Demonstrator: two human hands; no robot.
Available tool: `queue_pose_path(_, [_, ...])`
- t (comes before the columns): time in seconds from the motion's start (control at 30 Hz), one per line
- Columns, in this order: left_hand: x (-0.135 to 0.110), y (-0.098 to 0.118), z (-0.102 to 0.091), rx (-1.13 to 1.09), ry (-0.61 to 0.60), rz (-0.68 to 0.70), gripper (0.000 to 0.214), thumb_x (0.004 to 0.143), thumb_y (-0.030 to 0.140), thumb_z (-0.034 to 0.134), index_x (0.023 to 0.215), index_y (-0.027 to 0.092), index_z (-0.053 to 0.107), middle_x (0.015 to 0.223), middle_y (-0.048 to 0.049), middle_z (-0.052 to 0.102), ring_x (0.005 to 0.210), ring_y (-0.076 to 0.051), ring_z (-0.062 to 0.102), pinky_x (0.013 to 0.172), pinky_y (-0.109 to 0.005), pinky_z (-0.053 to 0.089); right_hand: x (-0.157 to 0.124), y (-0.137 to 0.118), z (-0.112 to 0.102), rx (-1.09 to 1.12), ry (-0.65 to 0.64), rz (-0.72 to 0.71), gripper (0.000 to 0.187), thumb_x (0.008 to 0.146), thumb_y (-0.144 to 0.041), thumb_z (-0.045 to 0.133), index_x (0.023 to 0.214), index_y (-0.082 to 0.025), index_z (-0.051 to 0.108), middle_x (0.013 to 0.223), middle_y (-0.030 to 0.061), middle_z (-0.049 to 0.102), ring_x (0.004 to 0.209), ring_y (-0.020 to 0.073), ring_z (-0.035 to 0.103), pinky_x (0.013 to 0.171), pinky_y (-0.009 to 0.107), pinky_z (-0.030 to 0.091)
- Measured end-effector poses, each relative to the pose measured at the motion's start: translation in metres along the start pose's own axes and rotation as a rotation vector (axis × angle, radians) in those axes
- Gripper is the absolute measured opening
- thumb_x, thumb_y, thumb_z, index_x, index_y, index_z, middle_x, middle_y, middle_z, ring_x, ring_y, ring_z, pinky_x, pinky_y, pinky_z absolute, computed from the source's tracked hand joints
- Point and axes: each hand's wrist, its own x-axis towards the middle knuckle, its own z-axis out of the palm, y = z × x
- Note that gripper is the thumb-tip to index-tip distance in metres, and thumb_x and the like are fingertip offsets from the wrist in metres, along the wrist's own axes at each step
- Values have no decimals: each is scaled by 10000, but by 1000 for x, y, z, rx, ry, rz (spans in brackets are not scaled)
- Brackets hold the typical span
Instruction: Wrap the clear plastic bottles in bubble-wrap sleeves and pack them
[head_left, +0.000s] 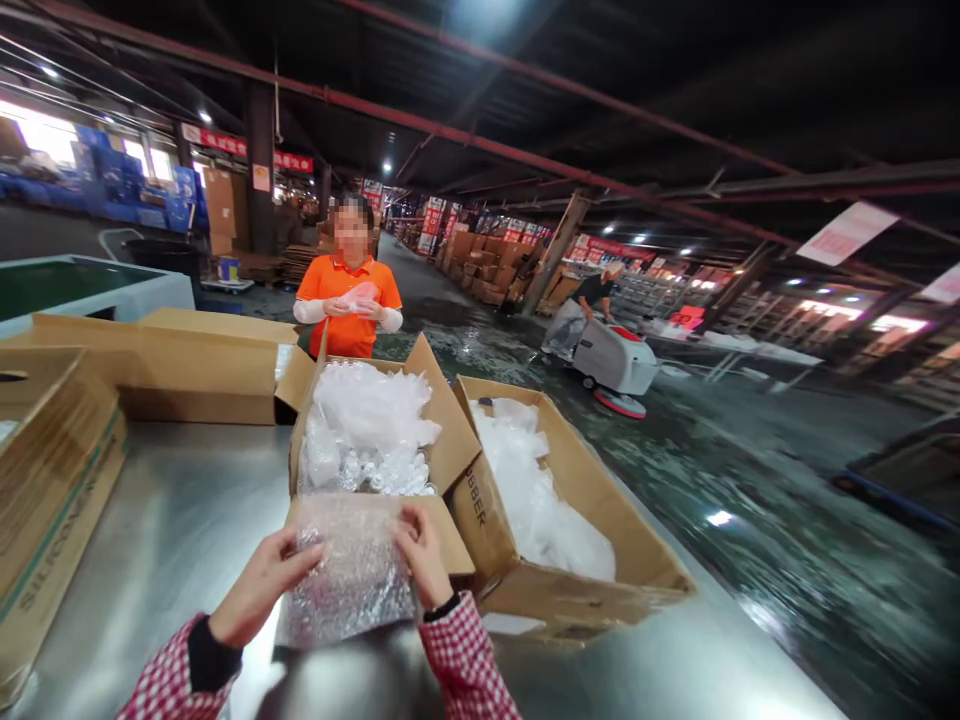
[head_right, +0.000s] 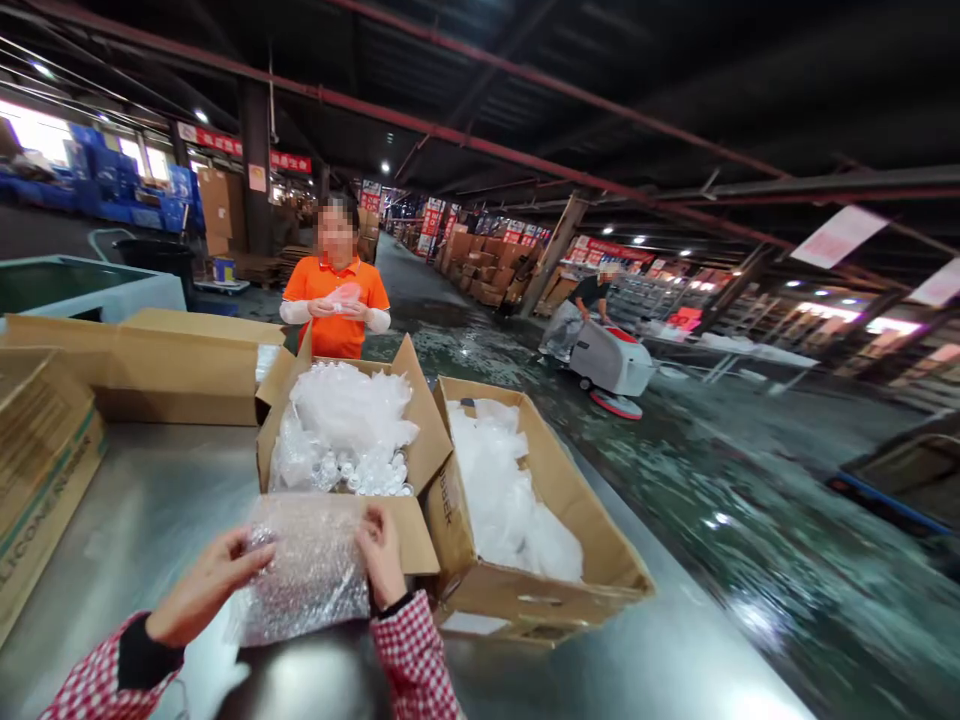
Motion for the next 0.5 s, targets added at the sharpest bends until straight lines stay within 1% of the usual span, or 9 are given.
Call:
queue_pose_path(0.03, [-3,0,4,35,37,5,423,755,482,681,956,117,612,826,-34,626,772,-165,555,691,-239,451,-6,-2,7,-102,63,-106,406,624,-382,766,930,-171,601,924,41,606,819,170,546,784,308,445])
queue_pose_path(0.07, [-5,-1,9,52,59,12,432,747,492,679,961,126,597,851,-36,633,802,-176,568,731,-251,462,-14,-5,15,-191,37,-185,396,660,-400,742,952,-176,598,918,38,596,810,164,537,771,299,444])
queue_pose_path(0.13, [-8,1,17,75,94,38,459,735,520,666,968,139,564,897,-48,643,864,-204,588,802,-277,473,-33,-11,36,-318,-253,-243,430,662,-395,749,1006,-183,601,866,21,592,746,147,524,698,273,438])
queue_pose_path(0.2, [-11,4,21,162,198,50,530,706,576,656,982,144,523,862,-52,642,810,-211,597,745,-280,487,-47,-16,55,-354,-523,-234,395,646,-346,766,975,-180,625,790,-1,588,673,127,504,629,250,414])
queue_pose_path(0.27, [-15,9,17,313,311,36,671,680,631,636,1114,148,468,798,-32,633,631,-181,561,598,-266,464,-50,-19,64,-302,-586,-196,257,706,-342,712,876,-163,643,734,-6,577,635,109,485,611,239,398])
queue_pose_path(0.3, [-17,12,13,386,312,22,737,686,647,615,1199,150,431,796,-27,636,562,-164,529,554,-262,444,-46,-19,64,-251,-582,-158,226,742,-359,673,834,-155,644,715,-5,570,623,101,479,609,237,397])
queue_pose_path(0.37, [-22,16,2,484,203,-15,777,724,675,538,1287,156,407,862,-40,651,495,-141,478,512,-261,421,-30,-19,57,-174,-598,-61,259,761,-401,640,808,-146,644,692,-7,559,595,89,473,596,229,405])
queue_pose_path(0.4, [-25,17,-4,520,121,-36,737,752,685,486,1265,158,449,913,-52,654,495,-136,474,511,-260,424,-18,-20,52,-183,-605,-25,268,759,-402,640,827,-143,645,695,-7,562,590,86,480,595,227,417])
queue_pose_path(0.5, [-29,12,-16,627,-21,-77,576,834,679,352,996,171,568,919,-50,641,562,-144,509,518,-241,421,26,-22,38,-585,-577,18,221,827,-329,568,924,-148,650,739,0,608,620,92,552,616,216,465])
